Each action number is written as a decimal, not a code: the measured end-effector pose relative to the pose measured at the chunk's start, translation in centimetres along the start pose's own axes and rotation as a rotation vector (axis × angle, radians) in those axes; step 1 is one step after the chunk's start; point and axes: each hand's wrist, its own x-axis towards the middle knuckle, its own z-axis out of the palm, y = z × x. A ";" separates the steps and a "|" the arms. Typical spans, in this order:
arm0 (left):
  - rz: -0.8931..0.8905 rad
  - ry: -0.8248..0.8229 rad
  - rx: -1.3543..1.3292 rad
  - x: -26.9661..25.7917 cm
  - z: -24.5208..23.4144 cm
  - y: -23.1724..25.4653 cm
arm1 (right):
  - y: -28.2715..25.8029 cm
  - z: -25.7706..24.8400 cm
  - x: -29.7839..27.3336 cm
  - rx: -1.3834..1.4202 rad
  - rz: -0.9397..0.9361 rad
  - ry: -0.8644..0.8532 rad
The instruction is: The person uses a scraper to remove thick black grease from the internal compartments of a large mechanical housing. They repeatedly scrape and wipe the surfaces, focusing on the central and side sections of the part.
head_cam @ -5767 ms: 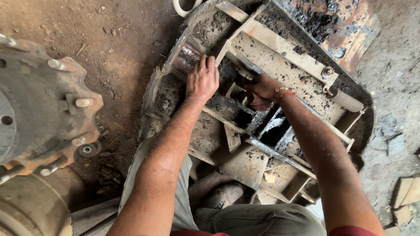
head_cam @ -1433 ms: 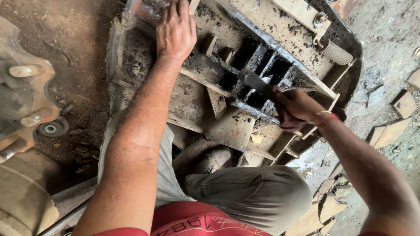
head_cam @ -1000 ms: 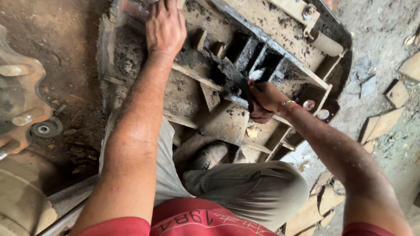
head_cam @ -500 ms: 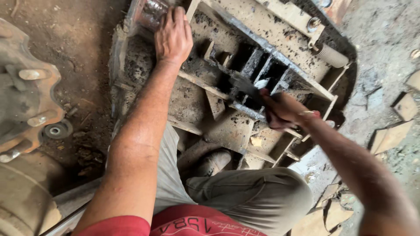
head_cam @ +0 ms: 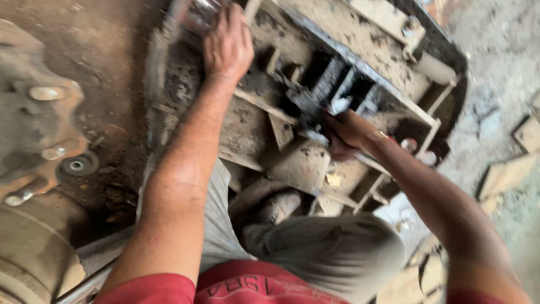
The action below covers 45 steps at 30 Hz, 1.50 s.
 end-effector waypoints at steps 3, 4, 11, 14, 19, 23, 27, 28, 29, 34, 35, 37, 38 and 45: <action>0.061 0.134 0.026 0.9 -0.5 0.6 | 1.1 -0.7 0.1 -0.087 -0.041 0.012; 0.050 0.109 0.006 0.9 -0.5 0.5 | 1.3 -0.7 0.2 -0.078 -0.038 0.008; 0.026 0.075 0.048 0.2 0.9 -0.7 | 0.8 0.1 1.0 -0.144 0.111 -0.046; -0.015 -0.003 -0.032 1.0 0.4 0.0 | 0.3 -1.5 -0.2 -0.042 0.004 -0.016; 0.051 -0.036 0.088 -0.1 0.3 -1.2 | -0.4 0.0 2.3 -0.025 0.082 -0.053; 0.263 -0.061 0.118 0.7 -1.0 0.5 | 0.7 -0.5 1.5 -0.121 -0.065 0.006; 0.289 -0.079 0.130 0.3 -1.4 0.0 | -1.3 -0.7 0.0 0.083 -0.107 0.049; 0.224 -0.128 0.074 0.3 -1.4 -0.1 | -2.8 -0.9 0.1 0.109 -0.096 0.045; 0.157 -0.178 0.020 0.2 -1.5 0.0 | -4.5 -1.0 0.3 0.135 -0.084 0.040; 0.036 0.043 -0.066 1.1 -3.5 2.3 | -9.4 -1.8 2.6 0.192 -0.128 -0.104; 0.004 0.033 -0.099 0.8 -3.6 1.9 | -8.9 -1.2 3.1 0.206 -0.112 -0.135; -0.014 0.019 -0.141 0.0 -3.0 0.7 | -6.0 0.2 2.5 0.259 -0.028 -0.181; -0.015 0.025 -0.175 0.2 -2.4 0.6 | -4.2 0.1 1.9 0.273 0.001 -0.178; 0.026 0.047 -0.062 0.5 -2.1 0.8 | -3.7 -2.0 2.4 0.279 -0.192 0.081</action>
